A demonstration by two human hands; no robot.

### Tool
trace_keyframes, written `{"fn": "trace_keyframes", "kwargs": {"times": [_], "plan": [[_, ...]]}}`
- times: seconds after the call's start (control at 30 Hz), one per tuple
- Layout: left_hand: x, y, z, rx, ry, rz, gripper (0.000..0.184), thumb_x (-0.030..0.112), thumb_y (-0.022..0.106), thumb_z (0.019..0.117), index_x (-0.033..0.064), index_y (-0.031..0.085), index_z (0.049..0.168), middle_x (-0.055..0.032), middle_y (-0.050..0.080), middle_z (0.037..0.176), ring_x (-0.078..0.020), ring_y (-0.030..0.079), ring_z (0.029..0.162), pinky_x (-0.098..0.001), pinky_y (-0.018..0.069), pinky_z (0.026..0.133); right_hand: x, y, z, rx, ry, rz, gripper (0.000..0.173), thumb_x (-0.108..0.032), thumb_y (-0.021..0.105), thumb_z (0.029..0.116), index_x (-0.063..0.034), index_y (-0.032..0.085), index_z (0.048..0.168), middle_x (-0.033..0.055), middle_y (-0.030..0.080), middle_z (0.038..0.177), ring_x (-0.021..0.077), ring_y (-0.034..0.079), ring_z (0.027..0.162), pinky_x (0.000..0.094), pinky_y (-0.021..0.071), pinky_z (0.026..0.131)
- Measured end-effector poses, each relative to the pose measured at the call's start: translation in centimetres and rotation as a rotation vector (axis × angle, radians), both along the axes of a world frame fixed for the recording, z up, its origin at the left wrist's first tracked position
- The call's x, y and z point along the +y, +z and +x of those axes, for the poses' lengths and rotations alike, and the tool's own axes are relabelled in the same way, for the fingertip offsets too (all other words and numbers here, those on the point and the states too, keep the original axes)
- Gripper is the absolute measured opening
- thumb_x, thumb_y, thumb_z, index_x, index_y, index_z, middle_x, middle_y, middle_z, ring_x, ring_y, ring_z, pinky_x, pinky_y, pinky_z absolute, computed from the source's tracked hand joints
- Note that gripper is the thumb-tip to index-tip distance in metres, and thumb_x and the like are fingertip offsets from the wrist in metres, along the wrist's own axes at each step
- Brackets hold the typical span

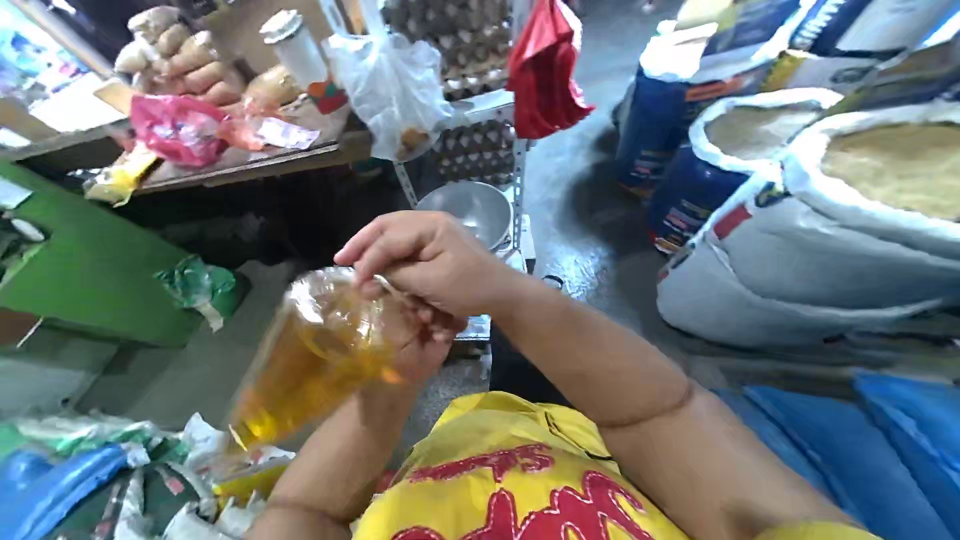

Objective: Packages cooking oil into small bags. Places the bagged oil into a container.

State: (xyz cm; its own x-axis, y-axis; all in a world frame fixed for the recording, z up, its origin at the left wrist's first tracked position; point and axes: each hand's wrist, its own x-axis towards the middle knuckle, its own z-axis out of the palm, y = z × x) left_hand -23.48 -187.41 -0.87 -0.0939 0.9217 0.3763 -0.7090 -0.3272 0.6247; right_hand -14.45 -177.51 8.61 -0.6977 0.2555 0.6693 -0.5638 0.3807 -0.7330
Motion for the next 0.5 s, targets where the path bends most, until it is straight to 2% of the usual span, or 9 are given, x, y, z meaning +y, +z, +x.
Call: {"fn": "trace_keyframes", "kwargs": {"times": [0.03,0.07,0.13,0.2,0.27,0.33,0.4,0.43,0.5], "plan": [[0.4,-0.9,-1.5,0.059,-0.010,0.006,0.014,0.025,0.072,0.0931,0.0136,0.077,0.100,0.0006,0.075,0.088,-0.0080,0.071,0.080,-0.0269,0.0597,0.078,-0.1,0.7,0.7,-0.059,0.055,0.032,0.015,0.001,0.063,0.0912,-0.0021,0.078,0.087,0.0109,0.069,0.125,0.0138,0.063,0.120,0.0290,0.0530,0.101],[0.9,-1.5,-3.0,0.185,-0.029,0.037,0.013,0.019,0.064,0.0980,0.0114,0.071,0.105,0.0000,0.072,0.094,-0.0072,0.068,0.087,-0.0263,0.0571,0.082,-0.1,1.2,1.4,-0.118,0.106,0.074,0.017,0.002,0.063,0.0895,-0.0045,0.078,0.086,0.0113,0.064,0.136,0.0153,0.058,0.128,0.0295,0.0506,0.105],[3.1,-1.3,-4.6,0.516,-0.007,0.235,0.011,0.018,0.062,0.1005,0.0143,0.073,0.099,0.0076,0.071,0.092,0.0018,0.065,0.085,-0.0189,0.0554,0.077,0.6,1.3,2.9,-0.214,0.159,0.182,0.017,-0.004,0.066,0.0895,-0.0115,0.081,0.085,0.0099,0.049,0.155,0.0165,0.044,0.142,0.0300,0.0451,0.111],[4.9,0.6,-4.4,0.771,0.042,0.462,0.018,0.023,0.065,0.0997,0.0137,0.075,0.087,0.0069,0.071,0.090,0.0013,0.063,0.089,-0.0208,0.0528,0.081,1.8,0.3,4.8,-0.267,0.102,0.330,0.019,-0.013,0.064,0.0904,-0.0194,0.082,0.087,0.0097,0.040,0.162,0.0218,0.032,0.152,0.0381,0.0359,0.120],[5.6,2.4,-3.5,0.995,0.162,0.517,0.026,0.023,0.065,0.0975,0.0077,0.073,0.078,0.0019,0.071,0.083,-0.0022,0.063,0.089,-0.0240,0.0513,0.083,2.5,-1.1,7.2,-0.326,-0.118,0.456,0.019,-0.016,0.066,0.0894,-0.0235,0.083,0.086,0.0076,0.041,0.162,0.0263,0.027,0.154,0.0455,0.0310,0.123],[6.6,2.4,-2.9,1.177,0.288,0.512,0.017,0.011,0.066,0.0924,0.0010,0.076,0.082,-0.0065,0.073,0.086,-0.0098,0.065,0.091,-0.0268,0.0515,0.086,2.2,-3.0,9.2,-0.358,-0.445,0.597,0.016,-0.020,0.068,0.0902,-0.0254,0.083,0.085,0.0080,0.043,0.161,0.0361,0.023,0.155,0.0593,0.0269,0.121],[7.9,1.8,-2.3,1.314,0.377,0.488,0.011,0.006,0.070,0.0889,0.0014,0.079,0.087,-0.0091,0.075,0.089,-0.0149,0.067,0.093,-0.0301,0.0523,0.089,1.8,-5.3,10.3,-0.317,-0.726,0.790,0.019,-0.017,0.067,0.0942,-0.0240,0.082,0.085,0.0099,0.045,0.160,0.0438,0.023,0.154,0.0712,0.0189,0.117],[8.5,1.2,-2.0,1.366,0.387,0.458,0.009,0.007,0.072,0.0887,0.0026,0.080,0.088,-0.0094,0.075,0.090,-0.0172,0.067,0.094,-0.0325,0.0524,0.090,1.8,-6.7,10.5,-0.280,-0.838,0.888,0.019,-0.013,0.067,0.0951,-0.0234,0.081,0.085,0.0097,0.049,0.157,0.0432,0.027,0.153,0.0728,0.0160,0.116],[9.6,-0.1,-1.6,1.448,0.393,0.410,0.008,0.011,0.075,0.0896,0.0050,0.080,0.088,-0.0090,0.075,0.092,-0.0199,0.069,0.097,-0.0360,0.0535,0.092,2.4,-9.7,10.9,-0.253,-0.981,0.972,0.020,-0.010,0.067,0.0953,-0.0244,0.077,0.086,0.0067,0.054,0.153,0.0388,0.033,0.151,0.0700,0.0148,0.118]]}}
